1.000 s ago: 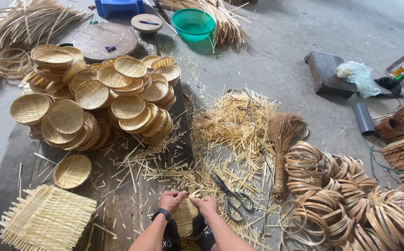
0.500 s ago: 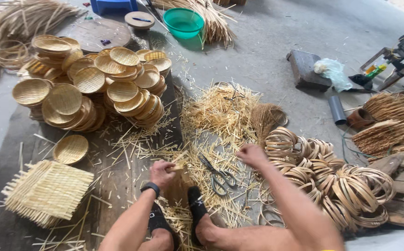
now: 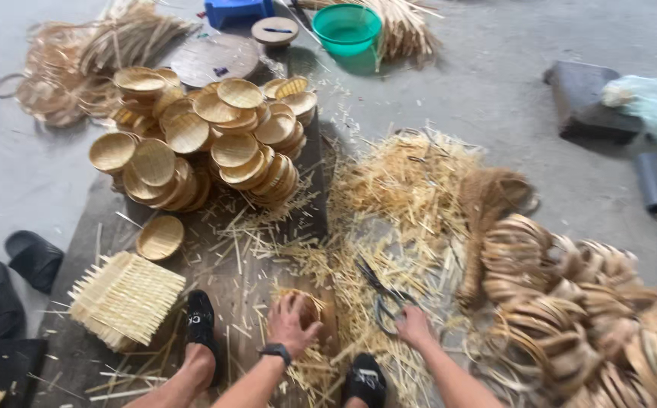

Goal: The person sits on the floor and assembles woven bamboo baskets. They trim a woven bamboo disc with scissors, bend bamboo rim strips by hand, press a rim onto the woven disc to form a shallow basket, and place finished baskets onto a growing stack.

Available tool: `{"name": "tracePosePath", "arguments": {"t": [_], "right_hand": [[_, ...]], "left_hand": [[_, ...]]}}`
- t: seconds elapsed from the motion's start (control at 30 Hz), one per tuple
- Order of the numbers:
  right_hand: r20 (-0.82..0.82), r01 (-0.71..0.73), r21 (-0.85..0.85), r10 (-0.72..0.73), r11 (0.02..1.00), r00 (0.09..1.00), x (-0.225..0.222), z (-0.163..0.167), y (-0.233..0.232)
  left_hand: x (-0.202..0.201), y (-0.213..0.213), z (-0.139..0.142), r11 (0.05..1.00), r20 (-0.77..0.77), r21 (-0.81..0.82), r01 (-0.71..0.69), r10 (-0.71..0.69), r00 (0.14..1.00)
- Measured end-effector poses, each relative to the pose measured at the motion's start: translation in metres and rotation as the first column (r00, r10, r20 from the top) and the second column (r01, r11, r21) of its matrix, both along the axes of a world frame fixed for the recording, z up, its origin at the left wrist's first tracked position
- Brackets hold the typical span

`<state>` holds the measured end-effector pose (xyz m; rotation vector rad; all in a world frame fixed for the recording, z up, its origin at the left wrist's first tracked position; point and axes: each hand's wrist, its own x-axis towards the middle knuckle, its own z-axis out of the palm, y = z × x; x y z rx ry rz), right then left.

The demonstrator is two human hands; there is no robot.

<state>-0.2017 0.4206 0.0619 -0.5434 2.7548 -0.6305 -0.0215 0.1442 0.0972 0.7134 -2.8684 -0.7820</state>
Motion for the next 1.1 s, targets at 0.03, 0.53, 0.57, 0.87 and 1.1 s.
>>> {"name": "tracePosePath", "arguments": {"t": [0.03, 0.53, 0.57, 0.87, 1.1], "right_hand": [[-0.024, -0.005, 0.066, 0.007, 0.998, 1.000, 0.000, -0.007, -0.008], [0.642, 0.055, -0.054, -0.008, 0.997, 0.767, -0.034, -0.087, -0.015], [0.611, 0.010, -0.080, 0.041, 0.997, 0.790, -0.027, -0.087, -0.012], [0.240, -0.184, 0.066, 0.164, 0.981, 0.957, 0.030, -0.020, -0.029], [-0.035, -0.355, 0.341, 0.389, 0.870, 0.921, 0.031, -0.029, -0.081]], "left_hand": [[-0.011, 0.000, 0.000, 0.996, 0.107, -0.020, -0.084, 0.085, 0.991], [-0.053, -0.027, -0.025, 0.980, -0.208, -0.144, 0.134, -0.163, 0.964], [-0.054, -0.031, -0.031, 0.976, -0.097, -0.084, 0.200, -0.208, 0.973], [-0.015, -0.025, -0.066, 0.978, -0.205, 0.142, -0.150, 0.177, 0.963], [-0.020, -0.001, -0.065, 0.976, -0.286, 0.136, -0.170, 0.203, 0.937]]}}
